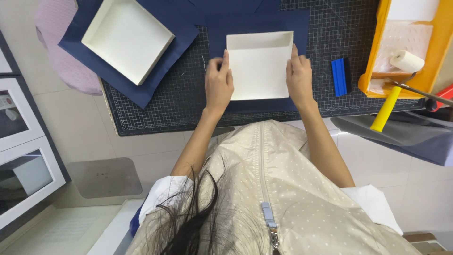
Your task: Applying glue to cardboard and wrapping it with paper to assemble a box.
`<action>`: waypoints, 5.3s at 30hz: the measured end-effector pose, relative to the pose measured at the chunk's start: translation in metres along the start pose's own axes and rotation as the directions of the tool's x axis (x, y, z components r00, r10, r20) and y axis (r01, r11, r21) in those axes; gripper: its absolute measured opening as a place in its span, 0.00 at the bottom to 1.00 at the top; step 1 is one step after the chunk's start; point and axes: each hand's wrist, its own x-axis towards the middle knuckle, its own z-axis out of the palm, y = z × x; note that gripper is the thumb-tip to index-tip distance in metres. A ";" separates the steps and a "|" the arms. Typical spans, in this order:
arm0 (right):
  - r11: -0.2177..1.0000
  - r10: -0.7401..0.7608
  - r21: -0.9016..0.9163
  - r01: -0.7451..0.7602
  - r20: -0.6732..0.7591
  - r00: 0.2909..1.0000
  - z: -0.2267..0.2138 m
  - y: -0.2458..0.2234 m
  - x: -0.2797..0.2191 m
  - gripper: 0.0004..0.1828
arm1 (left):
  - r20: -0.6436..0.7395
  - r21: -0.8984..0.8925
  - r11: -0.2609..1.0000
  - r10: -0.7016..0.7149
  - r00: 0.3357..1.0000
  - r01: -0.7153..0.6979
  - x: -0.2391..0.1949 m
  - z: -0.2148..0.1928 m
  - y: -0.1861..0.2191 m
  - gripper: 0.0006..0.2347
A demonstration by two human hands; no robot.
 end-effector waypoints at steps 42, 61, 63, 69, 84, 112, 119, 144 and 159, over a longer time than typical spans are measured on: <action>0.971 0.201 -0.091 -0.223 -0.203 0.958 -0.017 -0.038 0.005 0.49 | -0.116 -0.108 0.982 -0.170 0.979 0.158 -0.005 -0.003 0.014 0.30; 0.887 0.140 0.445 -0.124 -0.002 0.990 0.011 -0.003 0.003 0.31 | -0.041 -0.497 0.865 0.046 0.998 -0.061 -0.002 0.034 -0.017 0.31; 0.893 0.133 0.433 -0.124 0.009 0.991 0.011 -0.002 0.003 0.31 | -0.039 -0.486 0.872 0.055 0.998 -0.067 -0.002 0.034 -0.018 0.31; 0.885 0.128 0.445 -0.136 0.047 0.991 0.007 -0.003 0.004 0.31 | -0.039 -0.488 0.869 0.072 0.997 -0.081 -0.003 0.036 -0.020 0.31; 0.948 0.118 0.280 -0.150 0.126 0.985 -0.015 0.002 0.003 0.26 | -0.010 -0.406 0.912 0.065 0.998 -0.063 -0.003 0.024 -0.024 0.27; 0.649 0.660 0.403 -0.645 0.124 0.741 -0.015 0.014 -0.005 0.38 | 0.158 -0.344 0.717 -0.593 0.790 0.607 -0.002 -0.007 -0.008 0.31; 0.765 0.560 0.350 -0.540 0.052 0.827 -0.005 0.009 0.004 0.24 | 0.074 -0.236 0.866 -0.437 0.896 0.442 -0.001 0.004 -0.009 0.08; 0.893 0.386 0.285 -0.348 -0.089 0.918 -0.022 0.012 -0.013 0.26 | 0.013 -0.341 0.900 -0.283 0.959 0.271 -0.079 -0.008 0.002 0.20; 0.833 0.493 0.271 -0.483 0.032 0.869 0.008 0.015 -0.027 0.18 | 0.166 -0.150 0.920 -0.337 0.927 0.362 -0.042 -0.034 0.027 0.10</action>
